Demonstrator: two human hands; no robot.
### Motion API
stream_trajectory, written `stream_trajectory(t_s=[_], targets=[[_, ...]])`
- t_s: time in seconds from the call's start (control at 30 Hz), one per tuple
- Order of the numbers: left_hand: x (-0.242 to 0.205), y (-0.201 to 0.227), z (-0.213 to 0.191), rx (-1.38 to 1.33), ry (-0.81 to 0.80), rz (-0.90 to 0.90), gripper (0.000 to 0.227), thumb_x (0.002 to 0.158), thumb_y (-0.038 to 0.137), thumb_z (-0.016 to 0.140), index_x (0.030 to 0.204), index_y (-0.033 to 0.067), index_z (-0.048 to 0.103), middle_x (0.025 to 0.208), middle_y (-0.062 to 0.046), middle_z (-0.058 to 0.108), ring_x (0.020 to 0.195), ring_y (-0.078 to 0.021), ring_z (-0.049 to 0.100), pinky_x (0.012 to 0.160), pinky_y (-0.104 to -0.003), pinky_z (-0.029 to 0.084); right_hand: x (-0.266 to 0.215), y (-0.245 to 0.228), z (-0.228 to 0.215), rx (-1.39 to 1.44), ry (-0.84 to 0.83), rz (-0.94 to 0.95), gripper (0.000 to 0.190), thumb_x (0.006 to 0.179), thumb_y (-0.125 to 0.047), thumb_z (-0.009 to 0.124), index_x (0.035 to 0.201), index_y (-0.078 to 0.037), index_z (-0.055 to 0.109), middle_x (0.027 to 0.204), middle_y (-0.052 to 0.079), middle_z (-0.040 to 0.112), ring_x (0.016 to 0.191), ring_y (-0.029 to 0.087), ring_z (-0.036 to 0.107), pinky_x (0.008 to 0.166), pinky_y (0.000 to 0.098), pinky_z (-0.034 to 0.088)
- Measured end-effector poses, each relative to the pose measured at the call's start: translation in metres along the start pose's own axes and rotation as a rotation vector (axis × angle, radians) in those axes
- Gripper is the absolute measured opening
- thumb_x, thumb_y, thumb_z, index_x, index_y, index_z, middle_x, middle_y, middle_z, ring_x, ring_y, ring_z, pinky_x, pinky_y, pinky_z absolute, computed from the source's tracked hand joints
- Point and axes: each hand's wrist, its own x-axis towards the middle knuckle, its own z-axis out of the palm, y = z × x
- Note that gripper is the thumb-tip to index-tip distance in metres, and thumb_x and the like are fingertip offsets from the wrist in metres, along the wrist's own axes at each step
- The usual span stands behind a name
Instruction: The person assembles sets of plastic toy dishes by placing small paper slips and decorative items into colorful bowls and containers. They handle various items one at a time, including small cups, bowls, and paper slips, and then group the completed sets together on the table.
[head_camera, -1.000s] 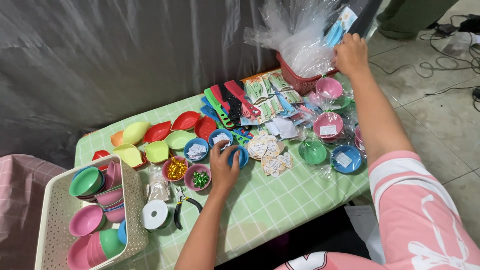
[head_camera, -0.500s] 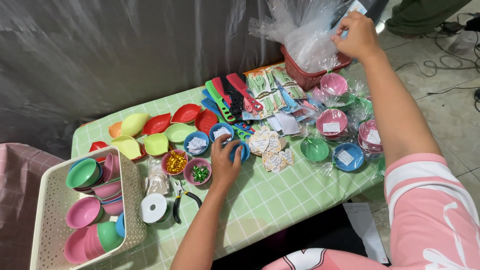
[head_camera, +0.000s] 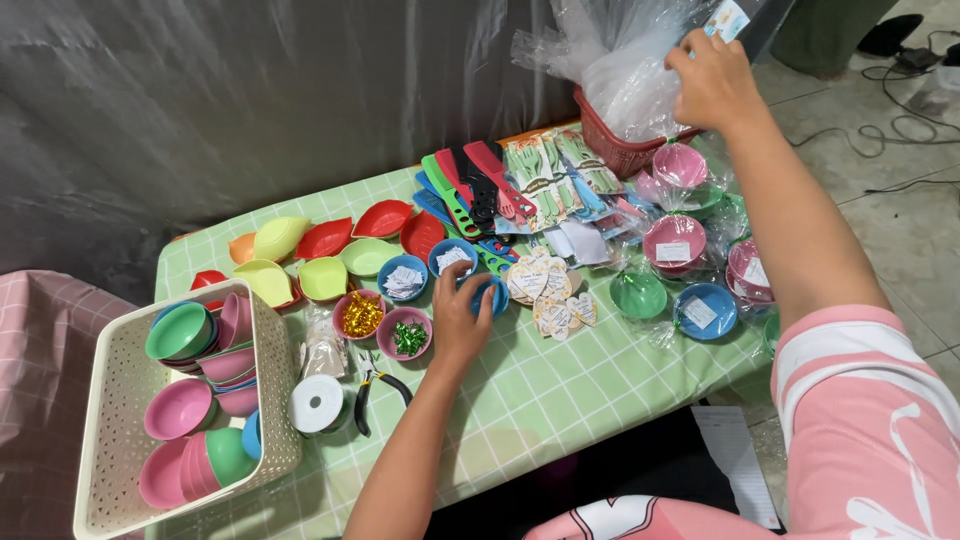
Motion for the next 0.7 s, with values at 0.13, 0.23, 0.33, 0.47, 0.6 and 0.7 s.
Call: stream_trajectory(t_s=[0.13,0.23,0.33,0.47,0.6,0.7], targets=[[0.000,-0.003,0.002,0.010,0.000,0.008,0.017,0.094,0.019,0.065,0.106,0.0100,0.072,0.124,-0.011,0.056,0.114,-0.0301,0.055,0.091,-0.049,0.046,0.002,-0.012,-0.012,-0.422,0.136,-0.171,0.039,0.069,-0.039,0.084,0.102,-0.025,0.068,0.105,-0.002,0.059,0.090,0.017,0.058,0.085,0.0330,0.045],[0.000,-0.003,0.002,0.011,0.002,0.007,0.017,0.093,0.020,0.065,0.106,0.0099,0.072,0.124,-0.011,0.056,0.115,-0.0298,0.055,0.091,-0.049,0.046,0.008,-0.022,-0.026,-0.511,0.253,-0.242,0.029,0.069,-0.036,0.083,0.088,-0.027,0.063,0.109,-0.006,0.059,0.092,0.013,0.053,0.090,0.0286,0.039],[0.001,-0.003,0.002,0.010,-0.010,-0.007,0.017,0.093,0.019,0.065,0.106,0.0100,0.071,0.124,-0.011,0.055,0.115,-0.0299,0.055,0.092,-0.049,0.046,0.014,-0.029,-0.038,-0.545,0.348,-0.246,0.030,0.086,-0.009,0.057,0.111,-0.026,0.058,0.113,-0.007,0.059,0.079,0.009,0.051,0.086,0.0248,0.037],[0.000,-0.004,0.002,0.011,-0.010,0.001,0.018,0.093,0.019,0.066,0.107,0.0091,0.071,0.124,-0.011,0.055,0.113,-0.0301,0.056,0.090,-0.049,0.048,0.011,-0.030,-0.027,-0.477,0.271,-0.437,0.034,0.084,-0.003,0.065,0.101,-0.028,0.052,0.102,-0.004,0.056,0.076,0.012,0.052,0.078,0.0259,0.043],[0.000,-0.001,0.000,0.004,-0.019,0.012,0.019,0.094,0.019,0.064,0.109,0.0088,0.071,0.125,-0.011,0.055,0.113,-0.0303,0.057,0.091,-0.049,0.047,0.001,-0.016,0.014,-0.444,-0.171,-0.343,0.025,0.079,-0.007,0.073,0.094,-0.026,0.066,0.091,-0.011,0.067,0.088,0.015,0.062,0.074,0.0281,0.050],[0.000,-0.001,0.000,0.004,-0.028,0.015,0.017,0.094,0.018,0.065,0.107,0.0091,0.071,0.125,-0.011,0.054,0.113,-0.0302,0.057,0.091,-0.049,0.046,0.004,-0.016,0.021,-0.442,-0.457,-0.210,0.042,0.084,-0.016,0.074,0.117,-0.043,0.071,0.088,-0.019,0.076,0.100,0.015,0.061,0.078,0.0288,0.048]])
